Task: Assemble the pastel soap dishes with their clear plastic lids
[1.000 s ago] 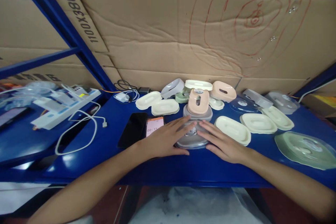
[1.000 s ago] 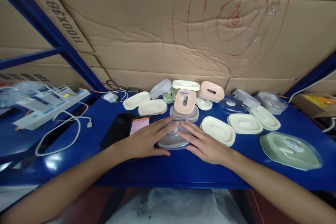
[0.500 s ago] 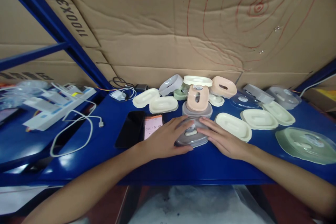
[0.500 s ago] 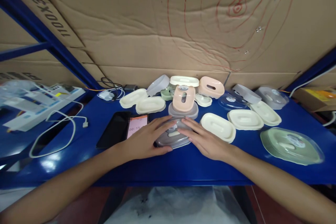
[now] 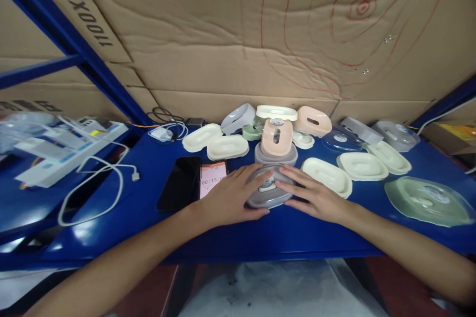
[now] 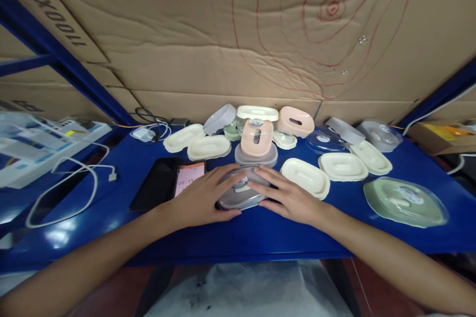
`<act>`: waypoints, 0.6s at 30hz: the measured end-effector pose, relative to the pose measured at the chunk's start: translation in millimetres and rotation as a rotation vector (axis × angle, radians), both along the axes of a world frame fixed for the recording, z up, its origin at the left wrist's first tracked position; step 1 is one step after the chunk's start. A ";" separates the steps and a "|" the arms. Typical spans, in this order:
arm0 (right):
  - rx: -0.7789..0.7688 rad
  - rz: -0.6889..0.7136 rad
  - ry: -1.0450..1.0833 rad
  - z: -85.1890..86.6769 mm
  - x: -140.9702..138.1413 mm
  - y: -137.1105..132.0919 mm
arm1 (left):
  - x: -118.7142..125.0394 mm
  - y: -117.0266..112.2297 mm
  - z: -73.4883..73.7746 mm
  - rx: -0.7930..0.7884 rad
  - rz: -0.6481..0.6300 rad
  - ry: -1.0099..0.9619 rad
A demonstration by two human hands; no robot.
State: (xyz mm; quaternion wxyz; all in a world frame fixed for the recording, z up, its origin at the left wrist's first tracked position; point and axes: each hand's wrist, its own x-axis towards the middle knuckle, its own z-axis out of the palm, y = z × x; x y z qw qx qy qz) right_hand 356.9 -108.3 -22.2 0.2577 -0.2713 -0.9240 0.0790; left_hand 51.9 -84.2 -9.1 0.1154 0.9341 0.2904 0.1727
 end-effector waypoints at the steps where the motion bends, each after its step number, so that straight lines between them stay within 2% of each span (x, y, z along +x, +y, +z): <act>1: 0.004 0.003 0.007 -0.2 0.0 0.0 | 0.3 -0.4 0.5 -0.002 0.004 0.004; 6: 0.026 0.007 -0.022 1.9 0.2 -1.3 | 1.4 -3.3 2.3 0.014 0.011 -0.033; 13: -0.114 -0.001 -0.002 5.4 0.3 -7.8 | -0.3 -8.3 0.5 -0.037 -0.100 -0.135; 18: 0.047 0.080 0.035 16.6 3.8 -8.6 | -1.3 -8.6 1.0 -0.037 -0.139 -0.201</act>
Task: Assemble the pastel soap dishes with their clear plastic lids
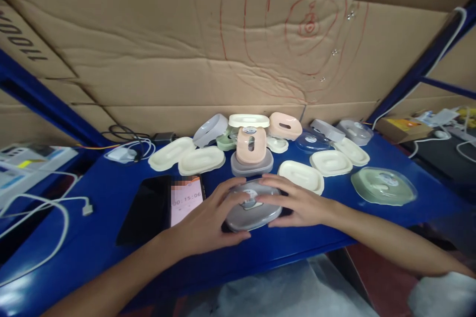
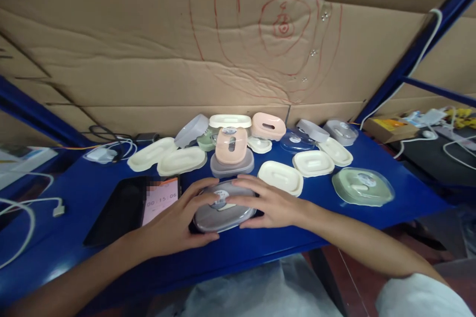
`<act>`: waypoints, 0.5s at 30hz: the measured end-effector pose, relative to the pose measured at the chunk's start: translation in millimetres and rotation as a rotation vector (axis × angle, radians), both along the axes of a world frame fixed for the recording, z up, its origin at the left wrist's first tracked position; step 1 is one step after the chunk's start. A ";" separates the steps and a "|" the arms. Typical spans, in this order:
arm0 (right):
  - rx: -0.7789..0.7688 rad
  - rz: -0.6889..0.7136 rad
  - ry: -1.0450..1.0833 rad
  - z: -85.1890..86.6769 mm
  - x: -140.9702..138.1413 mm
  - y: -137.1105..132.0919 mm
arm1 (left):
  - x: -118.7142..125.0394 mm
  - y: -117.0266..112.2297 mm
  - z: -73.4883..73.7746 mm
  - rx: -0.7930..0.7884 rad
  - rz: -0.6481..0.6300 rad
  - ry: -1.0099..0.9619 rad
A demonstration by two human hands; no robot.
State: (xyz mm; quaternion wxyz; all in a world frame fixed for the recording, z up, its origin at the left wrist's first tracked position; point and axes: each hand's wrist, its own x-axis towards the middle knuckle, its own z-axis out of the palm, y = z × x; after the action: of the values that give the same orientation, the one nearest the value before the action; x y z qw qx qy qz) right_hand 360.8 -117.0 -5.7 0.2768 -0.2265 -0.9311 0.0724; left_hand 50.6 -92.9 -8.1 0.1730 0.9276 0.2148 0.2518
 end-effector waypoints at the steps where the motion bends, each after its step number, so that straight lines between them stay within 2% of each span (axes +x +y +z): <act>1: 0.028 -0.008 0.002 5.9 3.7 -1.5 | 0.1 -0.4 0.9 0.019 -0.001 -0.032; 3: 0.071 -0.090 0.001 22.0 18.7 -7.3 | 0.1 -1.6 3.3 0.062 0.017 -0.085; 5: 0.128 -0.275 0.006 41.6 47.8 -16.4 | 0.0 -2.7 6.1 0.111 0.049 -0.090; 7: 0.237 -0.555 0.011 59.4 94.3 -26.9 | 0.2 -3.1 8.4 0.178 0.072 -0.026; 9: 0.398 -0.852 0.035 68.7 156.5 -37.0 | 1.4 -2.9 9.7 0.244 0.072 0.086; 12: 0.581 -1.246 0.120 58.5 261.3 -49.6 | 4.8 -2.5 9.8 0.276 0.017 0.231; 14: 0.580 -1.464 0.148 38.4 320.4 -56.8 | 7.0 -2.5 9.4 0.269 -0.019 0.270; 15: 0.517 -1.530 0.122 26.6 342.7 -59.8 | 7.7 -2.6 9.2 0.265 -0.028 0.276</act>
State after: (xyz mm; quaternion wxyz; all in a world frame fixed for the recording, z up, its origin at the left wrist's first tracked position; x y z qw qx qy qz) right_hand 703.5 -176.8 21.0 0.3436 -0.7252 -0.4888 -0.3423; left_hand 58.3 -95.4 1.1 0.0216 0.9709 0.1884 0.1461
